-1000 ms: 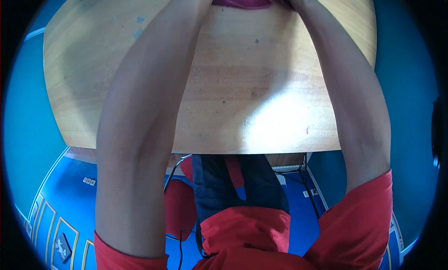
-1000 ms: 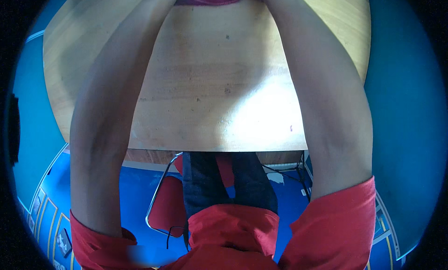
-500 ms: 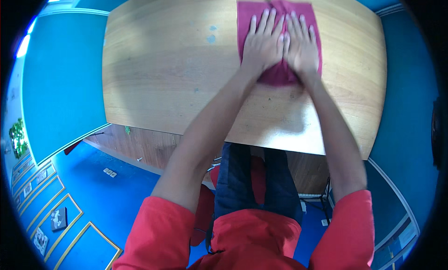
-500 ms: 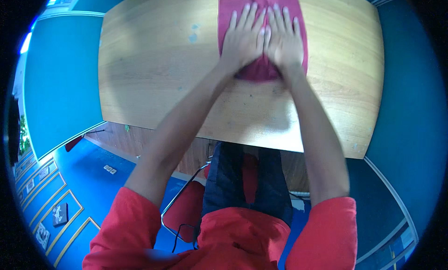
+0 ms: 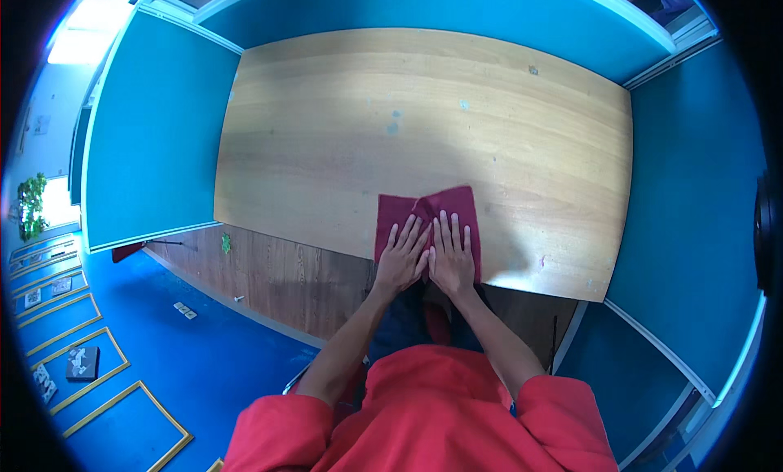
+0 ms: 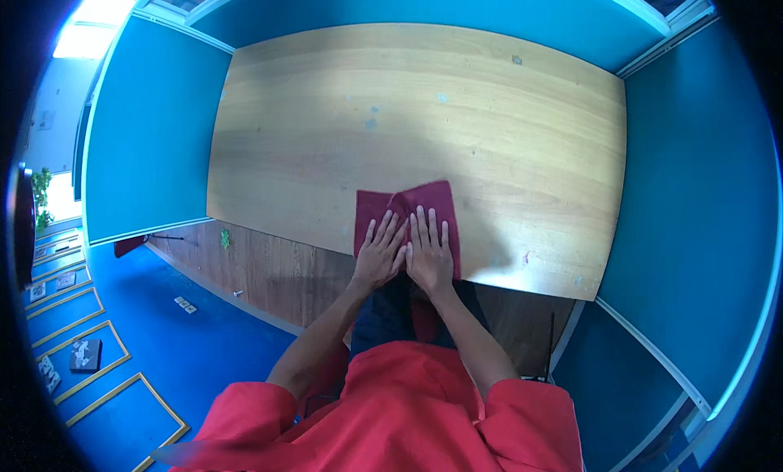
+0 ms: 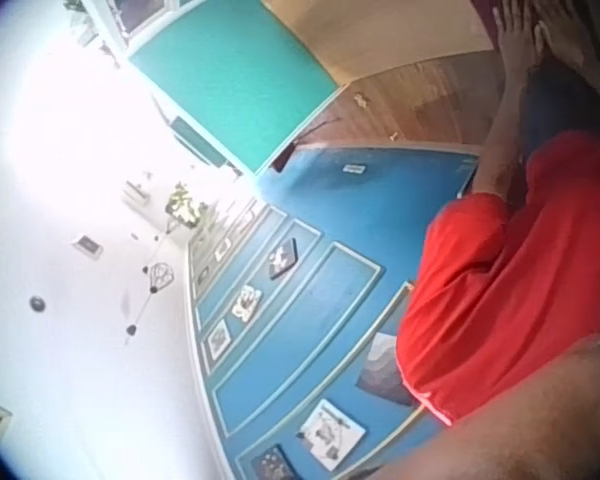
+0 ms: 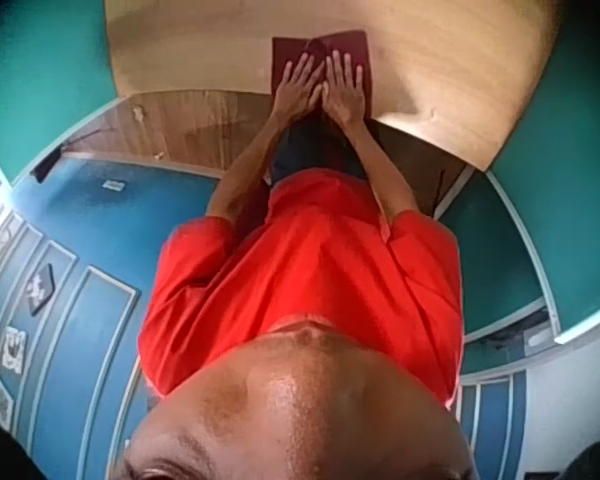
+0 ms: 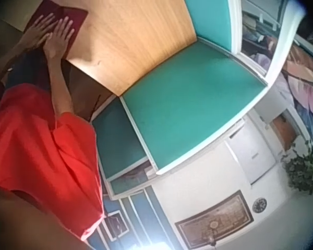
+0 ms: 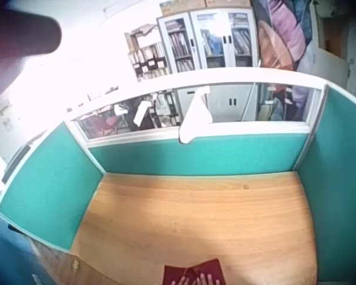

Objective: Folding a cloth and cleaning a desk surface.

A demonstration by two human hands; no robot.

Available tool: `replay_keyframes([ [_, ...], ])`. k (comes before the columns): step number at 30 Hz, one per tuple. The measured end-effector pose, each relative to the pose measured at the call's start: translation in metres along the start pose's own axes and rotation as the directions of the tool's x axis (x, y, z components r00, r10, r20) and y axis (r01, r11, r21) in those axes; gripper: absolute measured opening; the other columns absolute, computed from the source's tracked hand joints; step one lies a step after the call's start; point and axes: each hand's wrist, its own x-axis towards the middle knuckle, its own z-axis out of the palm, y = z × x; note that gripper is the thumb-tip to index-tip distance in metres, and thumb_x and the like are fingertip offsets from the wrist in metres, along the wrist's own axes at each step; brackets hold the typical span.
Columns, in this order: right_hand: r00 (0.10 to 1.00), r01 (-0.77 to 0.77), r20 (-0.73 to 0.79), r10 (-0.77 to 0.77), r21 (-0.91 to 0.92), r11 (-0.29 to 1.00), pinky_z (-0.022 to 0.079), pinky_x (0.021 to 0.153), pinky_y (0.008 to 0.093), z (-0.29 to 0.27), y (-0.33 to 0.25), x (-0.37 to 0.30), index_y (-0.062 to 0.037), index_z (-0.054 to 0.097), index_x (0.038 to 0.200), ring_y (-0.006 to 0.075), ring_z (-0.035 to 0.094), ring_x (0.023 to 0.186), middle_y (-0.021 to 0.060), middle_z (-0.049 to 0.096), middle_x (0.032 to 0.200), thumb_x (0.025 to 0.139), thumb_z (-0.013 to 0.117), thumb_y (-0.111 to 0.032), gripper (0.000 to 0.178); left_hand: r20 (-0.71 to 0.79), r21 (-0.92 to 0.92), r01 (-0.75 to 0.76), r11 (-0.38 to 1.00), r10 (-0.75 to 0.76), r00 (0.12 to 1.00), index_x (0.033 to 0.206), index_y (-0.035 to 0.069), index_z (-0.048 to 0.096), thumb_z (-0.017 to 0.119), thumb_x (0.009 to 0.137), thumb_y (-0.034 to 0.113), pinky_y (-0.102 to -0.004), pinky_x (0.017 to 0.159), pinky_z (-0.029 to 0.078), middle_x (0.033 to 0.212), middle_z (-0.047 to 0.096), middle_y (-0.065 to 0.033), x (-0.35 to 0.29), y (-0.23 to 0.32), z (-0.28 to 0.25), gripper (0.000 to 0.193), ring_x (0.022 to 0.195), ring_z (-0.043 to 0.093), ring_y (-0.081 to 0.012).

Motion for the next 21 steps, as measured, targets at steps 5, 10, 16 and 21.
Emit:
replay_keyframes([
  [5,1.0,0.012,-0.002,-0.012,0.001,1.0,0.013,0.129,0.0507,-0.004,0.004,0.035,-0.0039,0.036,0.16,0.0294,0.019,0.159,0.0132,0.026,0.17,0.103,0.046,-0.033,0.065,-0.016,-0.038,0.022,0.999,-0.022,1.0,0.157,0.007,0.041,0.049,0.103,0.038,-0.0548,0.128,0.012,0.165,0.034,-0.0174,0.026,-0.019,-0.007,0.063,0.159,0.02,-0.0309],
  [10,1.0,0.02,0.004,-0.02,-0.067,0.998,0.015,0.129,0.0487,-0.01,0.002,0.129,-0.0037,0.037,0.159,0.027,0.022,0.159,0.0126,0.029,0.169,0.103,0.042,-0.031,0.062,-0.095,-0.084,0.037,0.996,-0.045,0.994,0.157,0.006,0.041,0.049,0.101,0.035,-0.0554,0.127,0.013,0.165,0.034,-0.0189,0.092,-0.077,-0.033,0.064,0.158,0.023,-0.0313],
  [16,0.998,-0.016,-0.063,0.01,-0.096,0.995,0.015,0.129,0.0497,-0.016,0.001,0.257,-0.0027,0.034,0.16,0.0294,0.02,0.159,0.0132,0.026,0.17,0.104,0.037,-0.03,0.062,-0.147,-0.105,-0.002,0.994,-0.014,0.989,0.155,0.006,0.044,0.047,0.102,0.034,-0.0556,0.127,0.016,0.164,0.035,-0.0185,0.193,-0.158,-0.064,0.06,0.156,0.027,-0.0312],
  [21,0.985,-0.101,-0.159,0.07,-0.195,0.976,0.017,0.129,0.0525,-0.02,0.014,0.381,-0.0109,0.034,0.161,0.0312,0.021,0.159,0.0124,0.025,0.17,0.104,0.038,-0.033,0.061,-0.324,-0.004,-0.096,0.995,0.089,0.942,0.153,0.009,0.048,0.046,0.104,0.034,-0.0563,0.125,0.022,0.163,0.038,-0.0178,0.301,-0.232,-0.093,0.055,0.154,0.031,-0.0312],
])
